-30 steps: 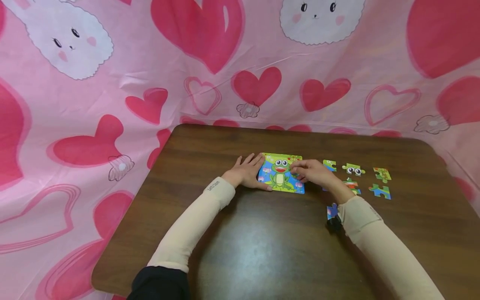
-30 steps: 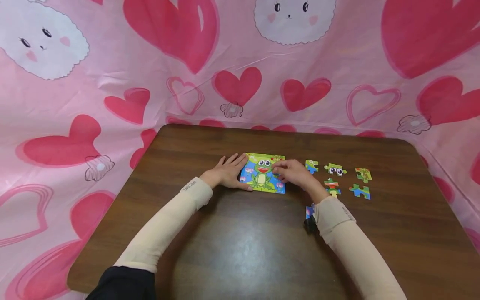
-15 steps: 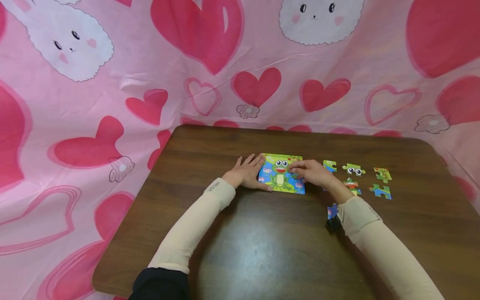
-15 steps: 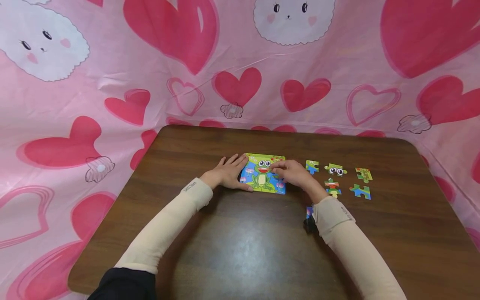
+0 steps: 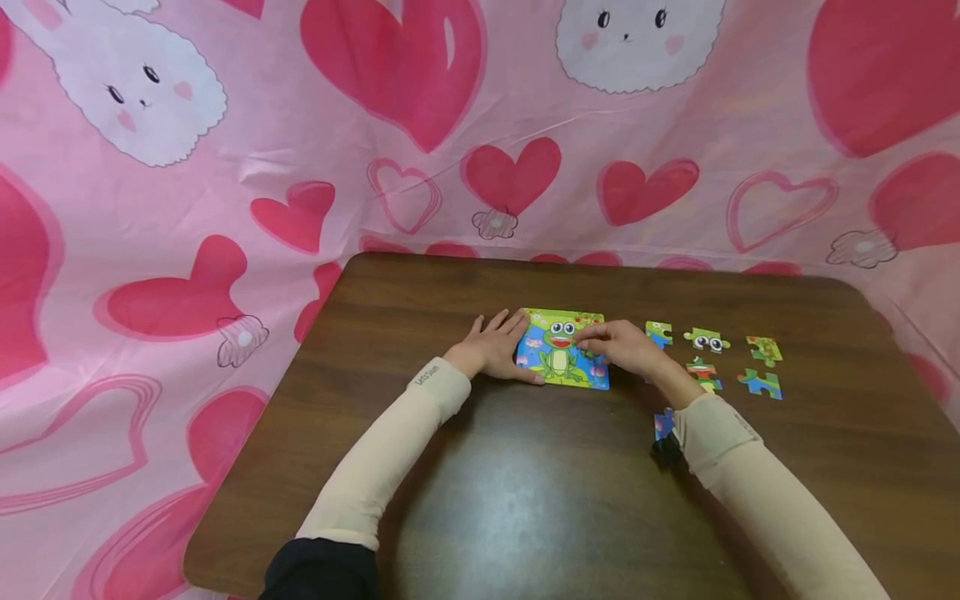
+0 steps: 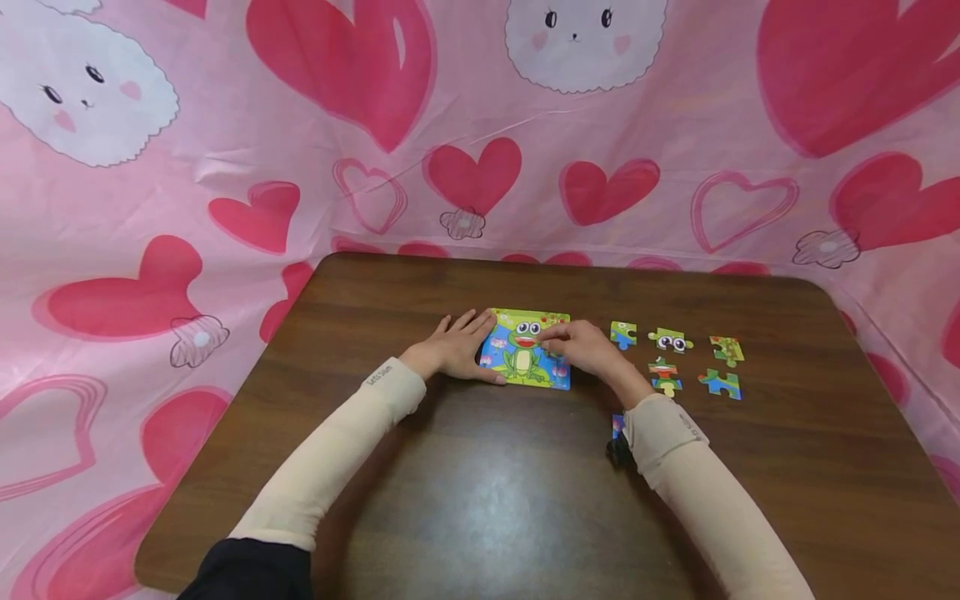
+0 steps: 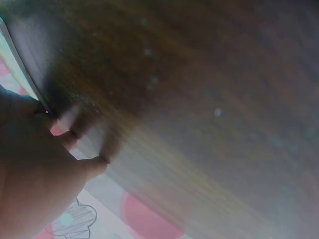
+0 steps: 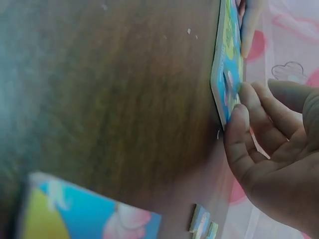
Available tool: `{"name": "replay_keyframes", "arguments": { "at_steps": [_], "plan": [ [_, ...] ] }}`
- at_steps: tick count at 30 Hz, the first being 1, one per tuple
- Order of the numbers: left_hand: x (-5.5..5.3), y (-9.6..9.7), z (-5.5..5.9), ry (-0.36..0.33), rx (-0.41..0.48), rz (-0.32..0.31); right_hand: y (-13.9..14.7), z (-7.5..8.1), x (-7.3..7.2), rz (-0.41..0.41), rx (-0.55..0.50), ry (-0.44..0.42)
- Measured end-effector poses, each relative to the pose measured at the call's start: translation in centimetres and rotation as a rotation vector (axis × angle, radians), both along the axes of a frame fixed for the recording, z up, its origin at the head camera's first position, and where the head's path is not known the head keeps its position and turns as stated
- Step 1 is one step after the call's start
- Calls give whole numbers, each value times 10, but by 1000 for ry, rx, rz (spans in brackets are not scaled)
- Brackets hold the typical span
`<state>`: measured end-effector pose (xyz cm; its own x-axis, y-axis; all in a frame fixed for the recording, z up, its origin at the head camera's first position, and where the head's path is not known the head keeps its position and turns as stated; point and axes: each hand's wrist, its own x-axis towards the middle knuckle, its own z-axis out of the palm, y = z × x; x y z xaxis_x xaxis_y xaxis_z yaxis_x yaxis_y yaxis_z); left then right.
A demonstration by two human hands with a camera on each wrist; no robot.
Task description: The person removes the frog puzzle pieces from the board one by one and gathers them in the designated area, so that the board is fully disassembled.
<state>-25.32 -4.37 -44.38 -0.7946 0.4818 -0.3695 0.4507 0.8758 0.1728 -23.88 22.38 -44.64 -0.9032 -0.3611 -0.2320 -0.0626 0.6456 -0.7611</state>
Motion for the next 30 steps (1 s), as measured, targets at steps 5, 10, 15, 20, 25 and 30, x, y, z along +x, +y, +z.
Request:
{"name": "replay_keyframes", "arguments": {
  "at_steps": [5, 10, 15, 20, 25, 30],
  "plan": [
    [0, 1, 2, 3, 0, 3, -2, 1, 1, 34, -18, 84],
    [0, 2, 3, -9, -1, 2, -2, 0, 2, 67, -55, 107],
    [0, 2, 3, -6, 0, -1, -1, -3, 2, 115, -92, 88],
    [-1, 2, 3, -1, 1, -1, 2, -4, 2, 119, -163, 1],
    [0, 2, 3, -5, 3, -4, 2, -4, 6, 134, -149, -49],
    [0, 2, 3, -7, 3, -2, 4, -4, 8, 75, -234, -120]
  ]
}}
